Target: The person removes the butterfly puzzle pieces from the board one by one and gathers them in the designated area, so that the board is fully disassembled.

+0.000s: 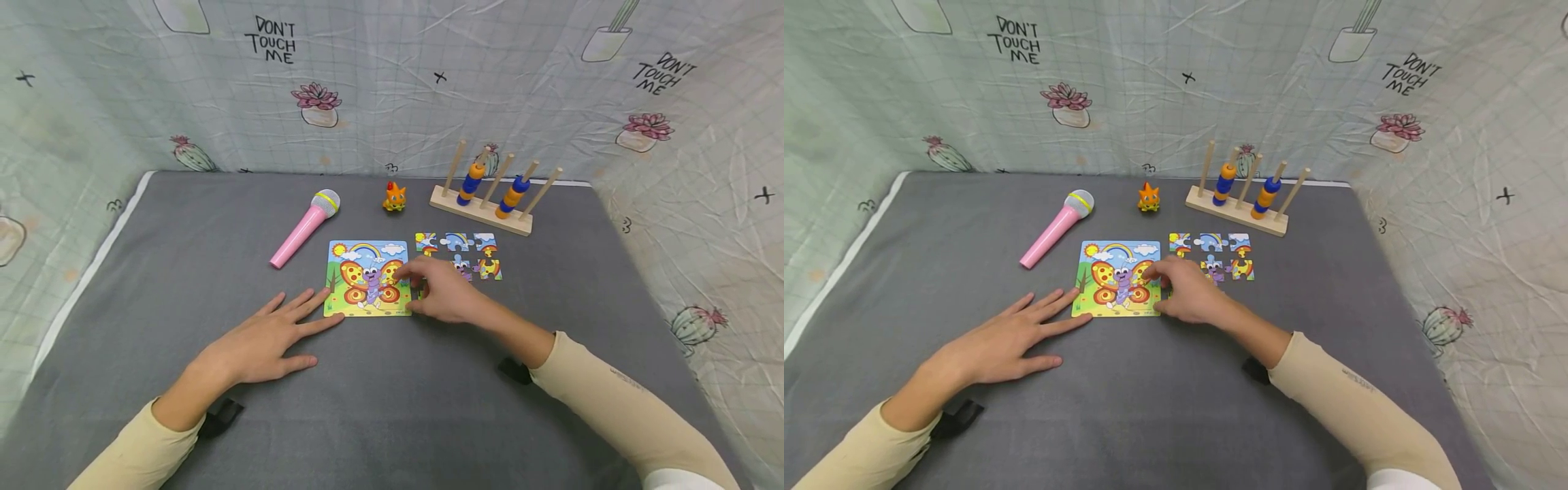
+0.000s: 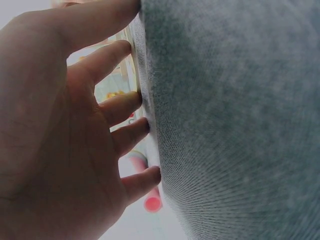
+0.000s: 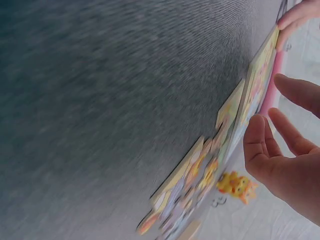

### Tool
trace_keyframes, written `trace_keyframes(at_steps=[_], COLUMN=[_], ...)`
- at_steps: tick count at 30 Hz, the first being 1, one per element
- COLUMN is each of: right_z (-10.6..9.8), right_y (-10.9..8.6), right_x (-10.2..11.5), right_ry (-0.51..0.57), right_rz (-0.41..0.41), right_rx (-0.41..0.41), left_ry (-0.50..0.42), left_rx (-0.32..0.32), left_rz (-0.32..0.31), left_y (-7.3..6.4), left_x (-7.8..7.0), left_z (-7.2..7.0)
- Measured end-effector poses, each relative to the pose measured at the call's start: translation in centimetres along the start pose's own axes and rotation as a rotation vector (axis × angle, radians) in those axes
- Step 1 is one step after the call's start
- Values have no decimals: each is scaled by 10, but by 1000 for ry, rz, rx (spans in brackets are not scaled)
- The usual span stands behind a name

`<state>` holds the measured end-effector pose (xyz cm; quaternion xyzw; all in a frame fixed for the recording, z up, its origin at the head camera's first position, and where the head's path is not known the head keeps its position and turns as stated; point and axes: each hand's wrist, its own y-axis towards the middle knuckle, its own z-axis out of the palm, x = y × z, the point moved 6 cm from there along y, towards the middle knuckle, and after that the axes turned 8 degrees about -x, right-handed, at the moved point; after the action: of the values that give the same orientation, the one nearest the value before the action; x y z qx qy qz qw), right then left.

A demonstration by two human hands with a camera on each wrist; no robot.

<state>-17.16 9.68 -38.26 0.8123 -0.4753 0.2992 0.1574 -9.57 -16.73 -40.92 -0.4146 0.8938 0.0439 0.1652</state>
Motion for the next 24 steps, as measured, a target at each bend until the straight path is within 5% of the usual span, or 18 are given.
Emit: trace_keyframes(at_steps=[14,24], right_z=[20,24], right_y=[16,17], right_x=[6,8], right_ry=[-116,-97], right_rz=[19,40], right_rx=[49,60], left_ry=[14,19], left_rx=[-3,-18], left_rz=[1,9], left_y=[0,0], left_x=[-1,-1], left_z=[0,0])
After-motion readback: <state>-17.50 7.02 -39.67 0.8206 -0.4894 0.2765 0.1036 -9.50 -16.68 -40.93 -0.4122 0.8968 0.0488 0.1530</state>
